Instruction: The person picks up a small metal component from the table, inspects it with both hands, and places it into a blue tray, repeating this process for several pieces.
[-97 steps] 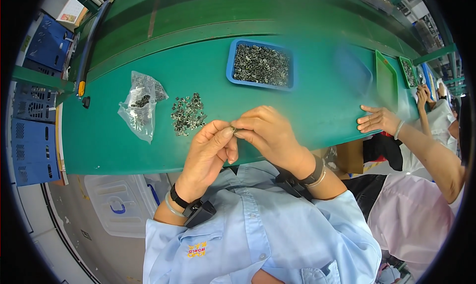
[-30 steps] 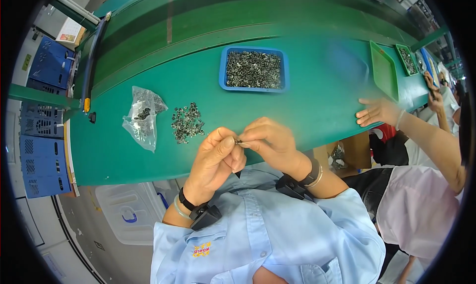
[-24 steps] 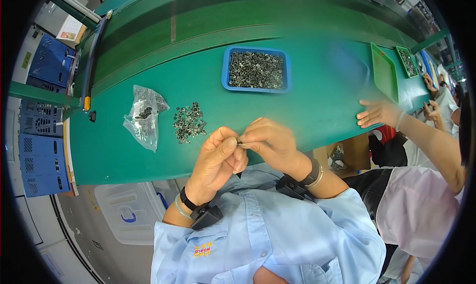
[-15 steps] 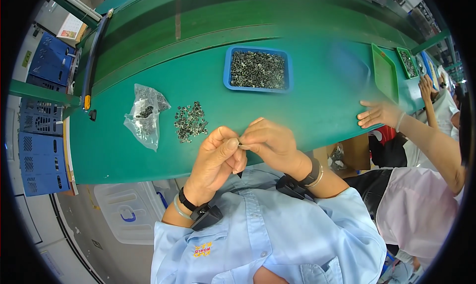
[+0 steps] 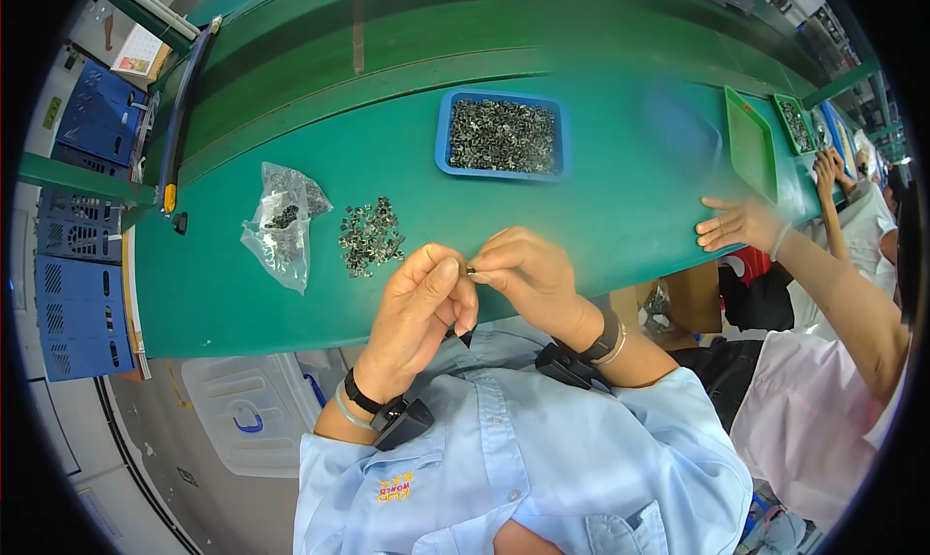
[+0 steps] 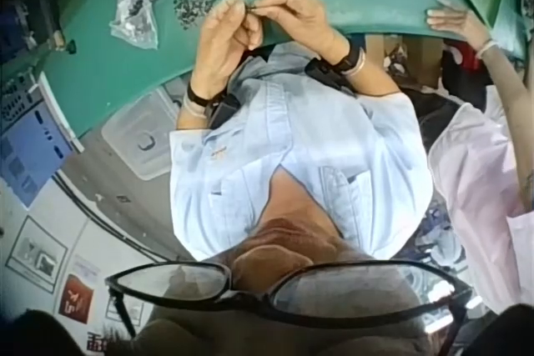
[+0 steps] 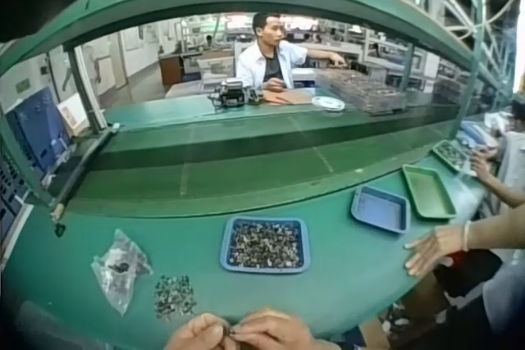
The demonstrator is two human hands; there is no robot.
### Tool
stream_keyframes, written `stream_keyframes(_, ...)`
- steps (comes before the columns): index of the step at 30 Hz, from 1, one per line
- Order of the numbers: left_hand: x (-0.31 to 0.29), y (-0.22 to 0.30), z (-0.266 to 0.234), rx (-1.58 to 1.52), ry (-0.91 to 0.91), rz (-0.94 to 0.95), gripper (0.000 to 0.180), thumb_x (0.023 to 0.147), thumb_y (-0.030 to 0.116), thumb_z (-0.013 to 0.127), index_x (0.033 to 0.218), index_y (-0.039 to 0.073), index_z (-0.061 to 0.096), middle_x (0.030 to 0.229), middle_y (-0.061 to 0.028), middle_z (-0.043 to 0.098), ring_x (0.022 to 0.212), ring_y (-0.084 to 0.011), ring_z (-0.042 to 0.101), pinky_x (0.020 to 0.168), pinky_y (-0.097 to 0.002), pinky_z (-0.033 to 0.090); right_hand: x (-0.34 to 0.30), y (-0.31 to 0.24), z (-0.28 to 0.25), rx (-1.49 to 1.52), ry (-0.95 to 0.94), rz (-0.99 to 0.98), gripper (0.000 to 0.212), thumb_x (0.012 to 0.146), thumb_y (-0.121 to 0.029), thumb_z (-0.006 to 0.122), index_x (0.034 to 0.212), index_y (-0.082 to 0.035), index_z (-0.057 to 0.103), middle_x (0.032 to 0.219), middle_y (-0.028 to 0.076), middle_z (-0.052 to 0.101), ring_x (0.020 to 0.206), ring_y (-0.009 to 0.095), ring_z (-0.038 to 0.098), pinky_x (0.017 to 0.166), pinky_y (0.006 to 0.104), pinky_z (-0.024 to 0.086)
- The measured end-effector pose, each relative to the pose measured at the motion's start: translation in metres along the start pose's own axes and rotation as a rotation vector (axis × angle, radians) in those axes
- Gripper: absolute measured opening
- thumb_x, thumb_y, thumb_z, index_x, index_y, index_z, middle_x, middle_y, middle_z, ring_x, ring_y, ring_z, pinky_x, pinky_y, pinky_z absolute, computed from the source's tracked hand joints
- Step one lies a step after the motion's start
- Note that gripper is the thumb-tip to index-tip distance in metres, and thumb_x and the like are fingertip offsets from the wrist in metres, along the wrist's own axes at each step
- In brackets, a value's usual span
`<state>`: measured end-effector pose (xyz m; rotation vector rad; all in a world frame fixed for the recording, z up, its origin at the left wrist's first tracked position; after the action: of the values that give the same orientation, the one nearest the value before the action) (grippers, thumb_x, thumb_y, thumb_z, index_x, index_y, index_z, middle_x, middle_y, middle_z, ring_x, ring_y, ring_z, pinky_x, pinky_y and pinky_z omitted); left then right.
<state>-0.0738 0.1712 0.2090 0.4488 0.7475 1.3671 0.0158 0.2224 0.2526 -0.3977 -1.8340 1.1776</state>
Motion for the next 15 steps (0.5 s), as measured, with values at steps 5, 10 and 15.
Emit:
stream_keyframes(5,0.000,0.000,-0.004,0.094,0.006,0.022,0.016,0.096,0.021,0.053,0.100,0.005,0.053,0.072,-0.0046,0.057,0.057,-0.0120,0.053,0.050,-0.0240,0.041,0.000,-0.002,-0.001,-0.089,0.033,-0.023,0.014,0.079,-0.003,0.069,0.091,-0.006,0.063,0.083,0.007,0.064,0.076,0.021,0.063,0.065,0.0298,0.051)
stream_keyframes(10,0.003,0.014,-0.023,0.095,0.136,0.067,0.016,0.097,0.018,0.051,0.105,0.005,0.054,0.072,-0.0041,0.057,0.057,-0.0116,0.052,0.050,-0.0243,0.041,0.025,-0.011,-0.011,-0.315,0.017,-0.135,0.014,0.080,-0.001,0.068,0.093,-0.005,0.062,0.086,0.008,0.064,0.078,0.021,0.062,0.067,0.0303,0.050)
stream_keyframes(15,-0.012,0.049,-0.057,0.048,0.183,0.217,0.015,0.096,0.015,0.051,0.106,0.004,0.054,0.073,-0.0042,0.058,0.056,-0.0117,0.052,0.049,-0.0243,0.041,0.071,0.014,-0.040,-0.475,0.079,-0.108,0.013,0.080,-0.003,0.067,0.092,-0.005,0.063,0.088,0.007,0.063,0.080,0.022,0.062,0.068,0.0305,0.050)
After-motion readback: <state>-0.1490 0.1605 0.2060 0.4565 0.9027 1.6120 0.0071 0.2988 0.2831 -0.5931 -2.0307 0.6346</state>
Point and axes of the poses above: each hand's wrist, its own x-axis towards the middle knuckle, its own z-axis out of the palm, y = z × x, the point moved 10 cm from there along x, towards the middle knuckle
